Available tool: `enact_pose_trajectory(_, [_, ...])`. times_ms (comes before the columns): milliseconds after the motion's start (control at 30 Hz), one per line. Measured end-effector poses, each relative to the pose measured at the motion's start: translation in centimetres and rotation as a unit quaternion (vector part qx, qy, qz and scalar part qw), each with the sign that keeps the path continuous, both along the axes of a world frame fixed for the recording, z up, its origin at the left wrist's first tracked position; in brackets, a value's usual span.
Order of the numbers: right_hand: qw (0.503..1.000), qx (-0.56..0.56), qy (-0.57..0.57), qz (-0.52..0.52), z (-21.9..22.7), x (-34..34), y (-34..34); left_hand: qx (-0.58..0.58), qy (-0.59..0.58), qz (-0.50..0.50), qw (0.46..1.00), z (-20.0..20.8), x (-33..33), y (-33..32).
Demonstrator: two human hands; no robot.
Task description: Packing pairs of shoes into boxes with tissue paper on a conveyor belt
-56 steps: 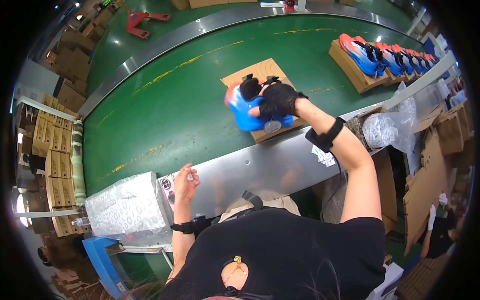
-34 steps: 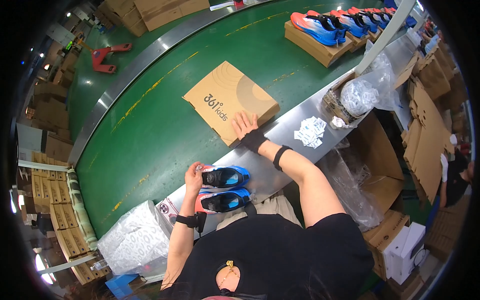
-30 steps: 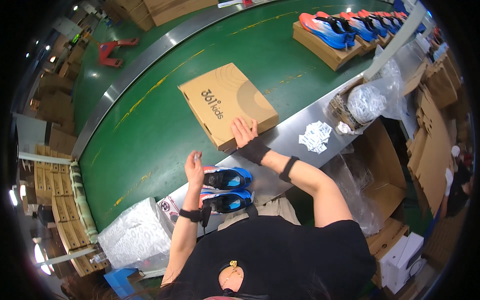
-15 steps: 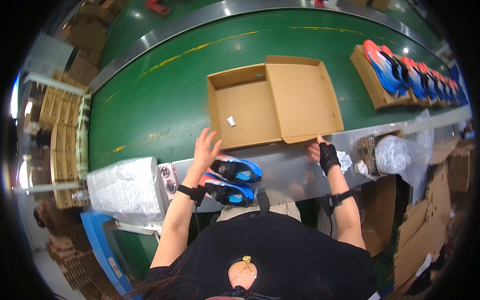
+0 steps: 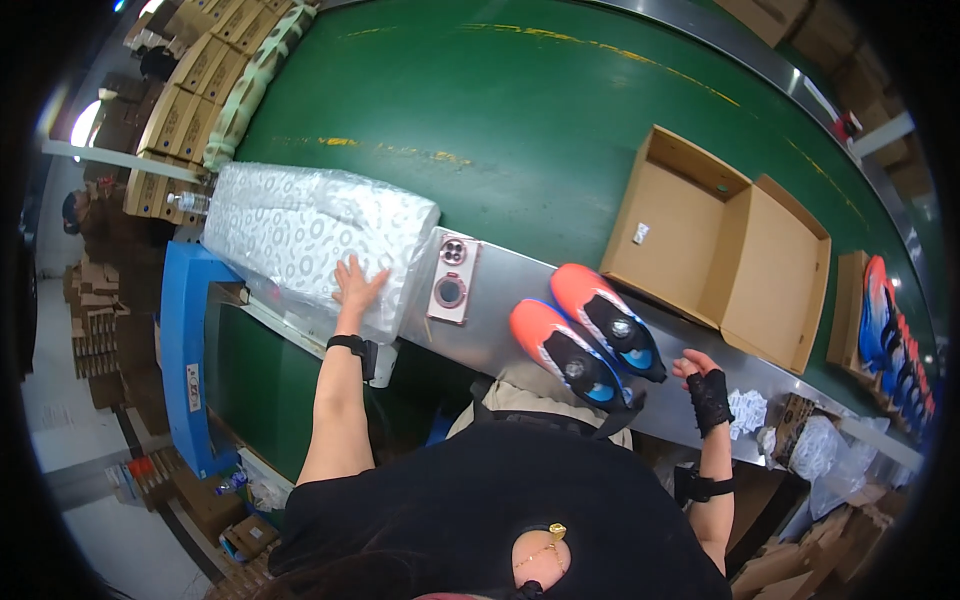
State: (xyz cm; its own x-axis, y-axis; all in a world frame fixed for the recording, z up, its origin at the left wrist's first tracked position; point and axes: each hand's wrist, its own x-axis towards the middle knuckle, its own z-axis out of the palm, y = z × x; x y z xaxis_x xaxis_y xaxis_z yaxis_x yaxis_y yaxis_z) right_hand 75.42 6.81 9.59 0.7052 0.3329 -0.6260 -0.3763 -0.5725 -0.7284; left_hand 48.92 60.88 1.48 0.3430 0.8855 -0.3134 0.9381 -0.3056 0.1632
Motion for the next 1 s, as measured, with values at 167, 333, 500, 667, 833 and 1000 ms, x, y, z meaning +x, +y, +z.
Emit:
enact_pose_trajectory(167, [0.996,-0.051,-0.046,0.053,0.6,-0.4,4.2,0.0,-0.015,-0.052,0.999,0.5,-0.6,1.5])
enact_pose_trajectory(333, [0.991,-0.014,-0.103,0.084,1.7,-1.2,6.5,0.031,-0.029,-0.04,0.998,-1.0,-0.6,2.2])
enact_pose_trajectory(500, [0.985,-0.022,-0.123,0.12,1.5,-0.8,6.3,0.141,-0.135,-0.132,0.972,-1.8,-1.6,2.5])
enact_pose_trajectory(667, [0.977,-0.042,-0.13,0.162,2.7,-0.6,7.0,0.103,-0.231,-0.215,0.944,-0.2,-2.0,-0.7])
enact_pose_trajectory(833, [0.97,-0.021,-0.127,0.209,2.5,-0.1,6.7,0.067,-0.183,-0.24,0.951,-1.5,-1.1,-0.1])
enact_pose_trajectory(1000, [0.971,-0.019,-0.119,0.206,3.2,-0.3,6.3,0.125,-0.161,-0.25,0.946,-2.5,-1.3,-0.8])
